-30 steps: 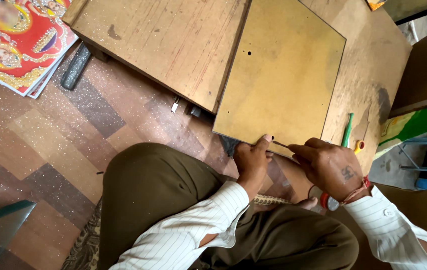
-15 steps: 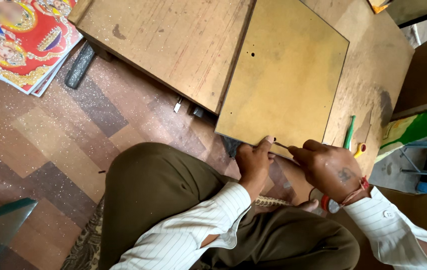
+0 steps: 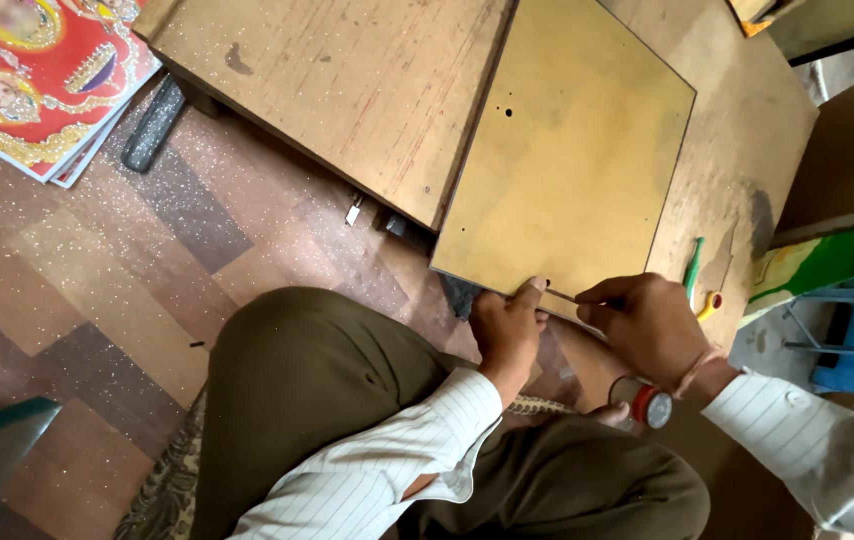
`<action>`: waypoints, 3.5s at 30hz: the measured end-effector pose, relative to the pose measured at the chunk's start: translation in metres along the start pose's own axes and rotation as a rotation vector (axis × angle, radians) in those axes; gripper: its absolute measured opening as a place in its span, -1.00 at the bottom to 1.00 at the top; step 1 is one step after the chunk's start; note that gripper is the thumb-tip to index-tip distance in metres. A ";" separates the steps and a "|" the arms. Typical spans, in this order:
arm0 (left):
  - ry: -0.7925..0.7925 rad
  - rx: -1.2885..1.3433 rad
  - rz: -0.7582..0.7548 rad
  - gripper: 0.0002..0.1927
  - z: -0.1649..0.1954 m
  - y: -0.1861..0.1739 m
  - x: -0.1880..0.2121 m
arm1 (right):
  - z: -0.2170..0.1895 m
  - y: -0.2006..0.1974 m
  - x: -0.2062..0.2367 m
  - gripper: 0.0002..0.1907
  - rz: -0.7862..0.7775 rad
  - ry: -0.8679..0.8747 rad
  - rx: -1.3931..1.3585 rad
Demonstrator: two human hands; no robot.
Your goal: The person sits on the floor at a low workbench and uses a screwdriver to drive screws into the edges of hardboard panel backs, repositioning the panel between screws and setting finished panels aside.
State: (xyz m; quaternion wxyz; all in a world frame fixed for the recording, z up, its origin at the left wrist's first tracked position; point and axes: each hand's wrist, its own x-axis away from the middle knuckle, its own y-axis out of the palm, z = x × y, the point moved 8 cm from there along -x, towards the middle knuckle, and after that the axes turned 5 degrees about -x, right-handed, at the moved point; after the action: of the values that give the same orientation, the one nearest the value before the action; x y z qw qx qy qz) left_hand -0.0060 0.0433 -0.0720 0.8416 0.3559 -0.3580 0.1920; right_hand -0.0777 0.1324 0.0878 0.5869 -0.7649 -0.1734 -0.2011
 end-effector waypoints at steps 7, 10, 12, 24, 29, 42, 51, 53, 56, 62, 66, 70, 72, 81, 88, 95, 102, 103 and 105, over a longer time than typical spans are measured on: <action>0.013 0.009 -0.003 -0.76 -0.005 0.001 -0.004 | 0.007 0.002 -0.001 -0.76 -0.046 0.136 -0.154; 0.027 -0.004 0.009 -0.76 -0.003 0.001 -0.004 | -0.044 0.006 0.013 -0.71 -0.014 -0.367 0.480; 0.024 0.002 0.010 -0.76 -0.002 0.000 -0.005 | -0.051 0.014 0.017 -0.67 -0.114 -0.404 0.693; -0.033 0.010 0.009 -0.78 -0.002 0.000 0.000 | -0.020 0.001 -0.008 -0.79 -0.062 -0.391 0.266; -0.036 -0.003 0.027 -0.75 -0.005 -0.001 -0.003 | 0.042 0.009 -0.026 -0.78 -0.131 0.246 -0.327; -0.004 0.016 0.000 -0.79 -0.001 -0.001 -0.006 | -0.067 0.011 0.026 -0.56 -0.071 -0.687 0.719; 0.023 0.019 -0.008 -0.84 0.009 -0.002 0.000 | -0.055 0.014 0.016 -0.69 -0.094 -0.515 0.640; 0.036 0.020 -0.008 -0.85 0.012 -0.001 0.000 | -0.054 0.016 0.016 -0.69 -0.098 -0.540 0.660; 0.019 0.005 -0.007 -0.84 0.009 -0.001 0.000 | -0.049 0.013 0.013 -0.74 -0.057 -0.540 0.562; 0.012 0.039 -0.007 -0.84 -0.001 -0.003 -0.004 | 0.005 0.005 -0.023 -0.78 -0.141 0.026 -0.062; 0.002 0.044 -0.009 -0.83 -0.008 -0.002 -0.008 | 0.041 0.018 -0.018 -0.79 -0.191 0.514 -0.569; 0.033 -0.002 -0.006 -0.80 -0.007 -0.003 -0.011 | 0.030 0.017 -0.014 -0.76 -0.168 0.357 -0.447; 0.026 0.016 -0.023 -0.82 -0.005 -0.002 -0.012 | -0.002 0.005 -0.010 -0.74 -0.077 -0.075 0.005; 0.003 0.028 -0.046 -0.81 0.007 -0.004 -0.003 | -0.038 0.008 0.010 -0.72 -0.044 -0.378 0.351; 0.011 0.030 -0.033 -0.82 0.007 -0.003 -0.004 | -0.038 0.006 0.008 -0.74 -0.073 -0.261 0.478; 0.015 0.019 -0.012 -0.83 0.005 -0.004 -0.005 | -0.044 0.001 0.014 -0.75 -0.003 -0.358 0.444; 0.077 0.039 -0.043 -0.92 0.008 -0.002 -0.002 | -0.044 0.004 0.014 -0.75 -0.007 -0.354 0.438; 0.088 0.043 -0.052 -0.93 0.010 -0.002 -0.001 | -0.044 0.003 0.014 -0.75 -0.008 -0.351 0.440; 0.089 0.035 -0.054 -0.94 0.011 -0.002 0.000 | -0.044 0.004 0.013 -0.75 -0.022 -0.340 0.445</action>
State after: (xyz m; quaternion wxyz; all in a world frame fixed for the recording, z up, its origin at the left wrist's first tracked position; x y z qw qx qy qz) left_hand -0.0101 0.0342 -0.0674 0.8553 0.3711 -0.3071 0.1909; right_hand -0.0691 0.0892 0.1017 0.7006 -0.6381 -0.3175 -0.0335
